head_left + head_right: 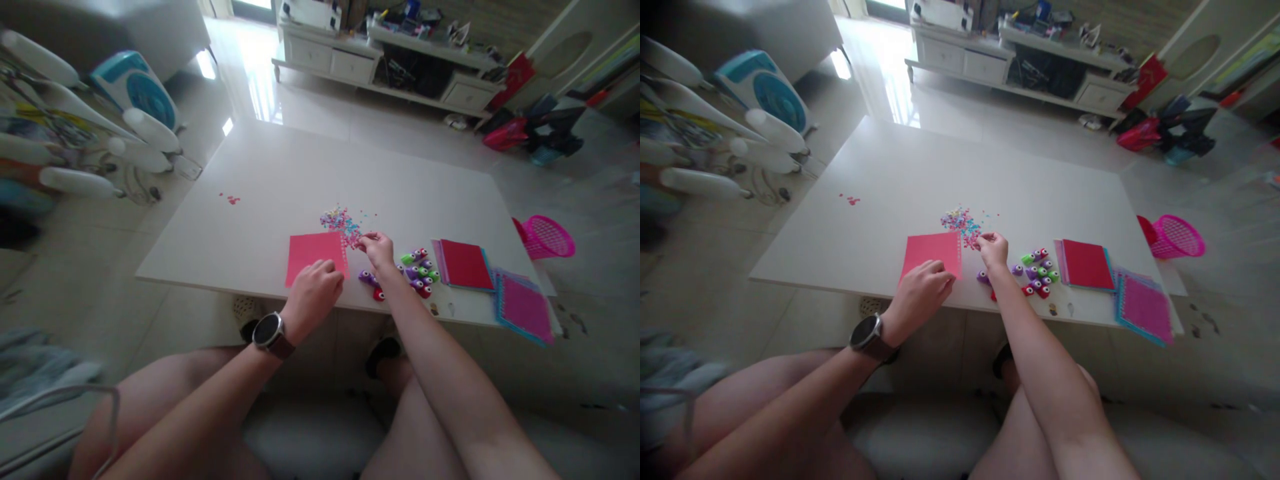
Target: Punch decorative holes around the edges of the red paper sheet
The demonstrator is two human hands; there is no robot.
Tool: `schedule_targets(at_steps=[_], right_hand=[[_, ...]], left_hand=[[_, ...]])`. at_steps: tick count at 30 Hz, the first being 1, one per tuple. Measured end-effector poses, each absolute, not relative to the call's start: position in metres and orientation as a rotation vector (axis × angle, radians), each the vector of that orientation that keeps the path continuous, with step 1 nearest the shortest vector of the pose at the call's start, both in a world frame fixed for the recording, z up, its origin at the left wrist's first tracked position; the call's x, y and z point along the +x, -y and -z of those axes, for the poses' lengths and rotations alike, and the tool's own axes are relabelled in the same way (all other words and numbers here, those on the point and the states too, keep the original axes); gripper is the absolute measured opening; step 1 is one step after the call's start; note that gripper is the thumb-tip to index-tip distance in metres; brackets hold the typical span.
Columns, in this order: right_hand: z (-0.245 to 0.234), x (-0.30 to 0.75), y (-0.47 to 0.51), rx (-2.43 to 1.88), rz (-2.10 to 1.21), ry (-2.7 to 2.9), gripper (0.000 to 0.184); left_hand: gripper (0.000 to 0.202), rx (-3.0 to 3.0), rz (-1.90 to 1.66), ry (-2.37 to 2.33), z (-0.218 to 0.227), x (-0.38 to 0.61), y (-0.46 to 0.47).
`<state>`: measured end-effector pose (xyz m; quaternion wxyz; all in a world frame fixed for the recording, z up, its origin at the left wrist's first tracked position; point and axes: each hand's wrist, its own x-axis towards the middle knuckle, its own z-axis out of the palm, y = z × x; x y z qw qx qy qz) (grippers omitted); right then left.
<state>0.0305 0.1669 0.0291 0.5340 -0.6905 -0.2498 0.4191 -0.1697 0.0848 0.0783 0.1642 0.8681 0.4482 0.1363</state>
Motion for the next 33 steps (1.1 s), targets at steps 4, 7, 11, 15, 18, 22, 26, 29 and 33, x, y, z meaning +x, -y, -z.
schedule_targets(at_steps=[4,7,11,15,18,22,26,29,33], right_hand=[[-0.025,0.035,-0.171,-1.618,-0.957,0.527,0.021],[-0.030,0.042,-0.166,-1.623,-0.958,0.534,0.023],[-0.040,0.054,-0.155,-1.651,-0.927,0.661,0.020],[-0.051,0.063,-0.145,-1.678,-0.917,0.804,0.017],[-0.062,0.064,-0.138,-1.717,-0.883,0.892,0.015],[-0.075,0.060,-0.125,-1.786,-0.791,1.074,0.006],[-0.079,0.059,-0.109,-1.920,-0.615,1.400,0.005],[-0.075,0.063,-0.102,-1.963,-0.473,1.710,0.009],[-0.073,0.073,-0.101,-2.020,-0.493,1.915,0.011]], left_hand=[[0.026,2.451,-0.133,-1.230,-0.068,-0.165,-0.080],[0.030,2.428,-0.016,-1.285,-0.069,-0.170,-0.083],[0.036,2.373,0.141,-1.401,-0.069,-0.182,-0.085],[0.042,2.356,0.306,-1.410,-0.066,-0.183,-0.079],[0.044,2.372,0.317,-1.371,-0.065,-0.177,-0.074],[0.046,2.402,0.288,-1.294,-0.062,-0.169,-0.071],[0.054,2.394,0.360,-1.329,-0.058,-0.167,-0.070],[0.059,2.372,0.399,-1.342,-0.057,-0.166,-0.069],[0.054,2.403,0.375,-1.313,-0.059,-0.165,-0.070]])
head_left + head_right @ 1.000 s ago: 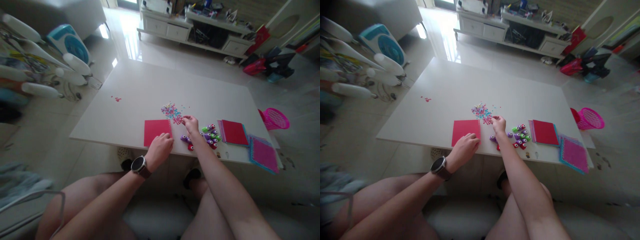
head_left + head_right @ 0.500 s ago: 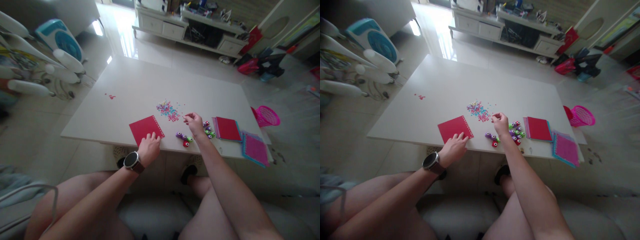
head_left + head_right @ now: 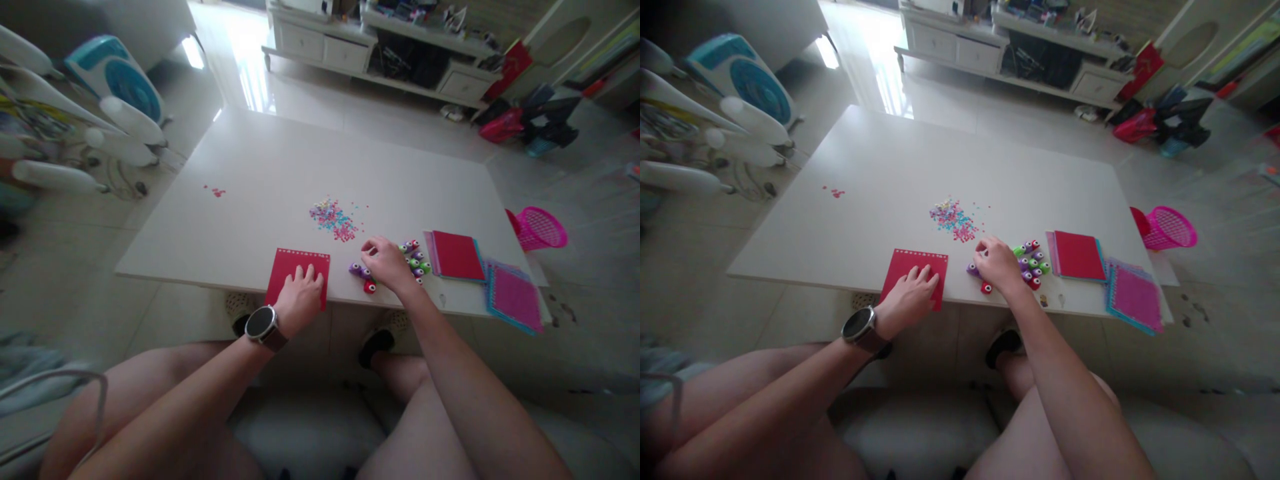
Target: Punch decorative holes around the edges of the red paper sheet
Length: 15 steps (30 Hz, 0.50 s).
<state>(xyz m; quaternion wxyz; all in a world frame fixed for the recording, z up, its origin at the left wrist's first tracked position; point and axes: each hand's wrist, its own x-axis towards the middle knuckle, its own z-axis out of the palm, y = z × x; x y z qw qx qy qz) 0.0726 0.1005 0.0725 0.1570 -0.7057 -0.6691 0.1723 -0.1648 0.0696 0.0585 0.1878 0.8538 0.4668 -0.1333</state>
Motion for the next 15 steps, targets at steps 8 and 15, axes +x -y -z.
schedule_targets(at_steps=[8,15], right_hand=[[-0.077,0.085,-0.100,-2.235,-0.702,2.133,0.025],[-0.078,0.087,-0.091,-2.296,-0.746,2.237,0.039]], left_hand=[[0.057,2.459,0.453,-1.287,-0.062,-0.161,-0.066],[0.060,2.447,0.452,-1.305,-0.064,-0.158,-0.058]])
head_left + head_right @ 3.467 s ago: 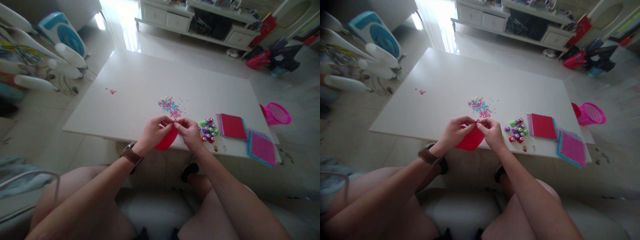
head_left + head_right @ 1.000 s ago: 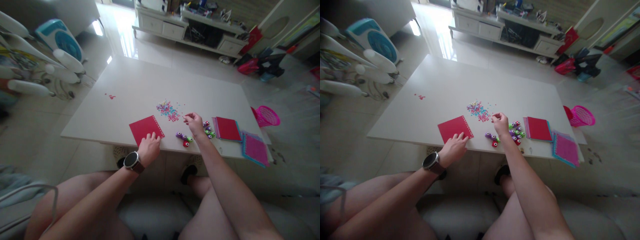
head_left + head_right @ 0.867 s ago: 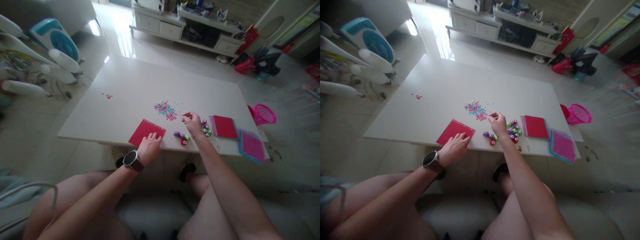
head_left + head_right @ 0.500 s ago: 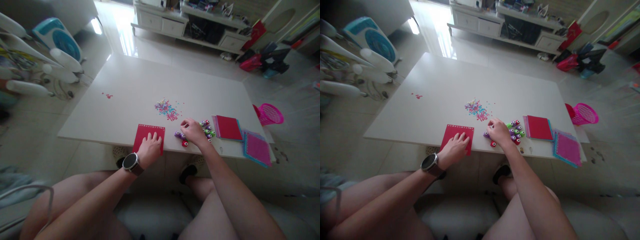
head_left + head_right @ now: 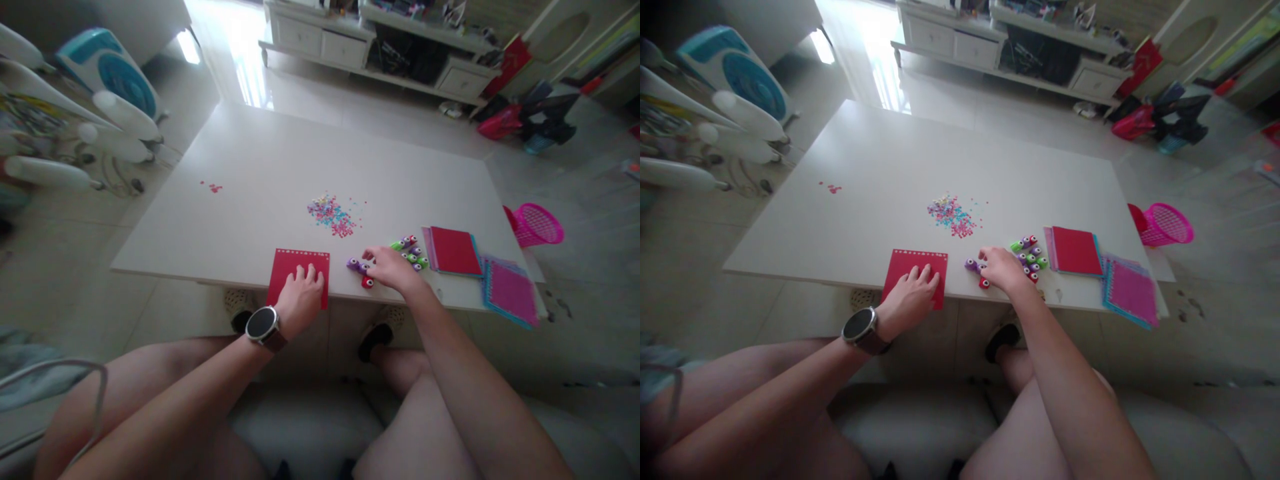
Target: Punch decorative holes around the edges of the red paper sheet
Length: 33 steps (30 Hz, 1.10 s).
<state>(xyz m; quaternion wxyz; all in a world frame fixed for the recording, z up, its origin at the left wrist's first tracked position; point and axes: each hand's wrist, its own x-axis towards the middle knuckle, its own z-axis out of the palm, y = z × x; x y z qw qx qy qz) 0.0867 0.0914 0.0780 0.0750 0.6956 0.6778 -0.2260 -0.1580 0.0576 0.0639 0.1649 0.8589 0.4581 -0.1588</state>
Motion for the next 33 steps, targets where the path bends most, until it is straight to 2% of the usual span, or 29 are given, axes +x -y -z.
schedule_targets(at_steps=[9,16,25,31,33], right_hand=[[-0.073,0.083,-0.092,2.049,0.637,-1.939,0.036],[-0.069,0.077,-0.094,1.993,0.593,-1.911,0.032],[-0.077,0.070,-0.094,2.316,0.454,-2.119,0.020],[-0.076,0.051,-0.082,2.296,0.602,-2.307,0.009],[-0.075,0.045,-0.078,2.228,0.642,-2.325,0.010]], left_hand=[[0.060,2.447,0.434,-1.295,-0.062,-0.158,-0.058],[0.051,2.497,0.395,-1.267,-0.060,-0.160,-0.060],[0.038,2.454,0.244,-1.212,-0.052,-0.167,-0.072],[0.029,2.380,0.164,-1.391,-0.056,-0.172,-0.097],[0.032,2.324,0.193,-1.460,-0.057,-0.172,-0.099]])
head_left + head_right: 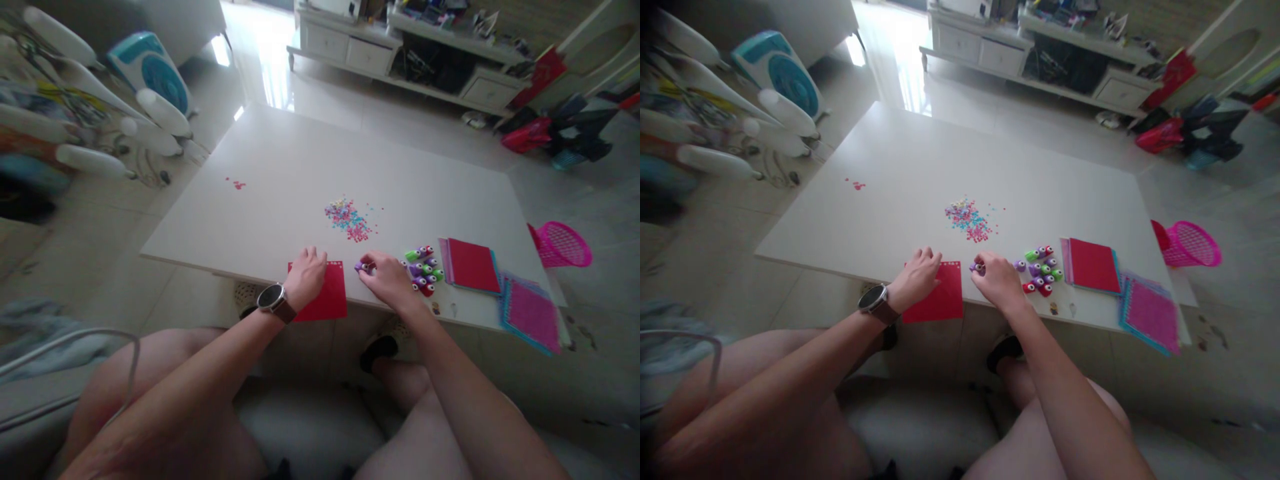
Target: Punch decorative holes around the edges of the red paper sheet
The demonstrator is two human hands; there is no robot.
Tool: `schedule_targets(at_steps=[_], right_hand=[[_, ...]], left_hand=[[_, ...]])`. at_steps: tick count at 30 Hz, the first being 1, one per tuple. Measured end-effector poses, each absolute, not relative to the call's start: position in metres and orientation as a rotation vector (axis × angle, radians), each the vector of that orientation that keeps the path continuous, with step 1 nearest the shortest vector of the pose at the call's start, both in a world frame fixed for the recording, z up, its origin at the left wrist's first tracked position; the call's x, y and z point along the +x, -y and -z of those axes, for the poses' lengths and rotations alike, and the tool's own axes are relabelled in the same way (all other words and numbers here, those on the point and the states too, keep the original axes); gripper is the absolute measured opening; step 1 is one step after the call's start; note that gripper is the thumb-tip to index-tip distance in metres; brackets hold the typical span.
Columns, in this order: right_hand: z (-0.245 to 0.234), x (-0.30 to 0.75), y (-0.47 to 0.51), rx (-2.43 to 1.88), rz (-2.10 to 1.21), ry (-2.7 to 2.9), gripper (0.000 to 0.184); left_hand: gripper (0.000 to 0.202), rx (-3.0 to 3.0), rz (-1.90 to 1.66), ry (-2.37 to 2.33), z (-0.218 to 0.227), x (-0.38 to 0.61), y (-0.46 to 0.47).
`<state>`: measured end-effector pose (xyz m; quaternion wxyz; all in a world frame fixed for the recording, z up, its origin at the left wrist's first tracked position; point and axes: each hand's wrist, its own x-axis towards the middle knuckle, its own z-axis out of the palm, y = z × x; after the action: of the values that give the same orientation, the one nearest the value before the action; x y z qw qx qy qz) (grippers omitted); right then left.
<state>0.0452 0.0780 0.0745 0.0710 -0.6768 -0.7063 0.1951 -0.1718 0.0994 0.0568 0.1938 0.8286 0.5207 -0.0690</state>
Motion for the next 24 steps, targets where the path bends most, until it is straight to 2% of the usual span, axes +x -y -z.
schedule_targets(at_steps=[7,24], right_hand=[[-0.070,0.039,-0.075,-1.993,-0.736,2.178,0.013],[-0.062,0.036,-0.074,-2.055,-0.706,2.299,0.008]], left_hand=[[0.039,2.332,0.286,-1.461,-0.054,-0.169,-0.101],[0.039,2.333,0.215,-1.335,-0.045,-0.172,-0.102]])
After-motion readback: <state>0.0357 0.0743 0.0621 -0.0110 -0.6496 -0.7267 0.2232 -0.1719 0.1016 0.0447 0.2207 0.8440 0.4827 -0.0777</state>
